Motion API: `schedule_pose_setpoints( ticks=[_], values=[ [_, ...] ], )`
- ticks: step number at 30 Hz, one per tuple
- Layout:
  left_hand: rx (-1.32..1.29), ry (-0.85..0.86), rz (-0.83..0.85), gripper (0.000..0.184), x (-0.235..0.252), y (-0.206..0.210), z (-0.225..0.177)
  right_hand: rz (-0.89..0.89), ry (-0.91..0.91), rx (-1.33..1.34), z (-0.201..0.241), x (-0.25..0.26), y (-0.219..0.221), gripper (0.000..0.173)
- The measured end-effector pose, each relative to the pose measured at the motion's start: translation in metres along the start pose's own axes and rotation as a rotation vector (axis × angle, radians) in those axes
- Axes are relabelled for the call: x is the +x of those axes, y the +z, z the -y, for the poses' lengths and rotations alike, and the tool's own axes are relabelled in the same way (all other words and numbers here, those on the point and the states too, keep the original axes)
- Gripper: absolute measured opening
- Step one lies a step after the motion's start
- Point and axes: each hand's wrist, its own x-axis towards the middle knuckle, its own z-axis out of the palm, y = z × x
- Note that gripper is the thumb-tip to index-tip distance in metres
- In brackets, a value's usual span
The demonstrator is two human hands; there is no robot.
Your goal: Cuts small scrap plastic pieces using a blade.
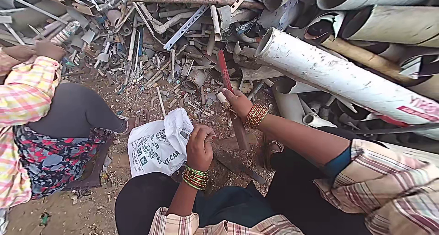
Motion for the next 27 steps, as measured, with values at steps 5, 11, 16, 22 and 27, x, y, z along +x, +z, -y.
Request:
schedule_pose_setpoints(
  ticks=[5,11,16,22,27],
  values=[
    [-0.129,-0.158,-0.064,0.024,0.001,-0.006,0.011,0.164,-0.038,-0.022,-0.009,-0.019,0.010,0.038],
    [-0.264,-0.159,-0.119,0.021,-0.004,0.006,0.015,0.221,0.087,-0.017,-0.004,-0.034,0.022,0.038],
    [-0.229,-0.254,-0.116,0.012,-0.002,0.007,0.011,0.264,0.065,0.033,-0.006,-0.033,0.022,0.033],
    [-0.202,-0.223,-0.126,0.013,-0.002,0.010,0.013,0.241,0.069,0.029,-0.006,-0.035,0.020,0.032],
    [-0.176,-0.299,-0.104,0.026,-0.002,0.011,0.011,0.244,0.018,0.056,-0.011,-0.032,0.019,0.020]
  ],
)
